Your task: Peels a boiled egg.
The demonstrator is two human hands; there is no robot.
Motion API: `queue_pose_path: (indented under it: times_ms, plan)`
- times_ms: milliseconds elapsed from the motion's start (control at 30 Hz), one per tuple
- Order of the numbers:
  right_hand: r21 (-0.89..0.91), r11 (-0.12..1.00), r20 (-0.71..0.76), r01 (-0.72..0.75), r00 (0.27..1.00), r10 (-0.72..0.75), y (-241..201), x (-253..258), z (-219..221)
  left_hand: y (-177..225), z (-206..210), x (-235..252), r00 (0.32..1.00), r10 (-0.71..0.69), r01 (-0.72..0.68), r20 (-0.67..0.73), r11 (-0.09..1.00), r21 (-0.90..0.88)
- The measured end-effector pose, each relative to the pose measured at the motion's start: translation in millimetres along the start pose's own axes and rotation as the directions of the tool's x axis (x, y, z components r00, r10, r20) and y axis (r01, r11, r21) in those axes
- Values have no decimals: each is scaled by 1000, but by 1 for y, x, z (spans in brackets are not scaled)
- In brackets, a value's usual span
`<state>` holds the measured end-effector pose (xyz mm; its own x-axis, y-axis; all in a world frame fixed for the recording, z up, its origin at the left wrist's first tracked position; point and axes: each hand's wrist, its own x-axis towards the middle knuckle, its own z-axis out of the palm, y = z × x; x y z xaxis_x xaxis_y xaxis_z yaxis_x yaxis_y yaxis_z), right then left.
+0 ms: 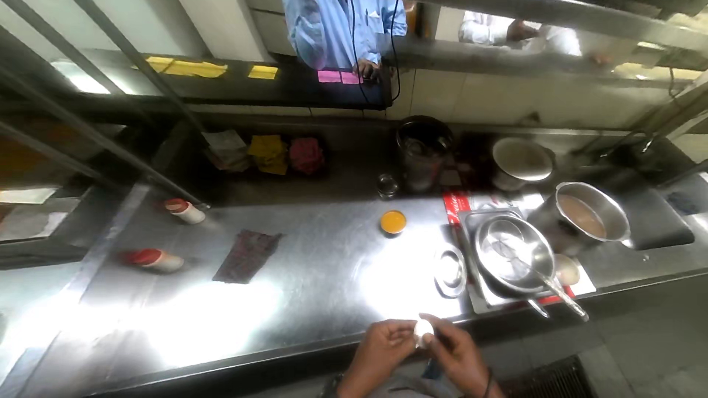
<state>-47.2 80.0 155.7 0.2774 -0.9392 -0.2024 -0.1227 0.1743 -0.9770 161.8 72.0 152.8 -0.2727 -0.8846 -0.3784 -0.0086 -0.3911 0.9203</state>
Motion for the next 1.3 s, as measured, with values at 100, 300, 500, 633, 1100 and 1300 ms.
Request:
queue_pose_path:
  times_ms: [100,300,500,633,1100,1300]
  plan:
    - [-51,998,-39,29,999,-31,4,-1,6,1,4,0,999,33,-32,-39,999,42]
    - [37,997,-93,72,993,-68,8,-3,14,-8,1,4,995,34,-26,-94,996,85]
    - [496,860,-110,-121,974,201,2,-8,9,-5,0,0,998,-12,3,-55,985,-170]
    - [393,889,-48,-235,960,275,1,-10,1,-5,-1,-3,1000,-30,31,9,979,-200]
    - [-186,977,79,-102,990,118,-6,-5,-1,-7,-3,-6,997,-35,27,71,994,105]
    - [-143,987,92,-71,992,84,-2,-4,-1,-14,-3,-4,998,-66,66,-1,993,102]
